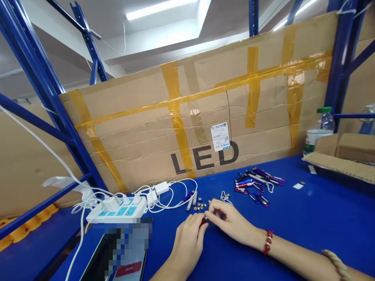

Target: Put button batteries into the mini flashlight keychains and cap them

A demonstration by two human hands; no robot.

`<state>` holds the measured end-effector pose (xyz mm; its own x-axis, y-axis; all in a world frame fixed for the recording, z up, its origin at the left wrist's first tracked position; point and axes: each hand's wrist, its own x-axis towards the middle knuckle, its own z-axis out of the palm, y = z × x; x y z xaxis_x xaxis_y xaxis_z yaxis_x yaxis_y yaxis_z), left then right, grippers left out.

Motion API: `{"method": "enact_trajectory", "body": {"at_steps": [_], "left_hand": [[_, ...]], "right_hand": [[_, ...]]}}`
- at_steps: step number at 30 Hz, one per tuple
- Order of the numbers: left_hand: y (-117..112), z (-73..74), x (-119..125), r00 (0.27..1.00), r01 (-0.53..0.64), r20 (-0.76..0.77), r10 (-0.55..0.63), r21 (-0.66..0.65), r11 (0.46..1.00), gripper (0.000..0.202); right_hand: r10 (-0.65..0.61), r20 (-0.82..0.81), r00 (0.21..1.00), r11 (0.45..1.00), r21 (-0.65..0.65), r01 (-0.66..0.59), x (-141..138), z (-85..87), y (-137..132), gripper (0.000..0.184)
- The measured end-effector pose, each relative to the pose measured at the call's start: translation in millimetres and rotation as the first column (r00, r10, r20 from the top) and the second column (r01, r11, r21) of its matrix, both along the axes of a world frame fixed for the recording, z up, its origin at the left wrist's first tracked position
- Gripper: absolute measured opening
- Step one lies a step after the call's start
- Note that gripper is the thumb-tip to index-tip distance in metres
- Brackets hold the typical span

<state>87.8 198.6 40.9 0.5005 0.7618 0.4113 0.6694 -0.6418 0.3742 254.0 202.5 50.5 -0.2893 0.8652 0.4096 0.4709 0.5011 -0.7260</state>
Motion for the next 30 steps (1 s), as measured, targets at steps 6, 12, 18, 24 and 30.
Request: {"method": "enact_trajectory", "body": {"at_steps": [6, 12, 18, 24, 30], "left_hand": [[-2, 5.3, 1, 0.999, -0.041, -0.012, 0.041, -0.035, 0.999, 0.022], [-2, 6.4, 1, 0.999, -0.03, -0.026, 0.029, -0.056, 0.998, 0.02], [-3, 6.6, 1, 0.998, -0.011, -0.055, 0.009, -0.037, 0.999, 0.02], [-5, 5.8, -1, 0.998, -0.003, -0.059, 0.001, -0.025, 1.0, 0.02], [-3, 6.1, -1, 0.997, -0.002, -0.071, 0.001, -0.018, 1.0, 0.022]], "right_hand": [[-0.255, 0.144, 0.956, 0.962, 0.133, 0.237, 17, 4.1, 7, 0.029], [-0.349, 0.228, 0.909, 0.936, 0.136, 0.325, 20, 4.3, 15, 0.028], [-0.494, 0.392, 0.776, 0.867, 0.16, 0.472, 38, 10.2, 22, 0.023], [-0.452, 0.589, 0.67, 0.879, 0.168, 0.446, 44, 2.2, 28, 0.031], [-0.385, 0.567, 0.728, 0.912, 0.115, 0.393, 49, 2.5, 32, 0.025]]}}
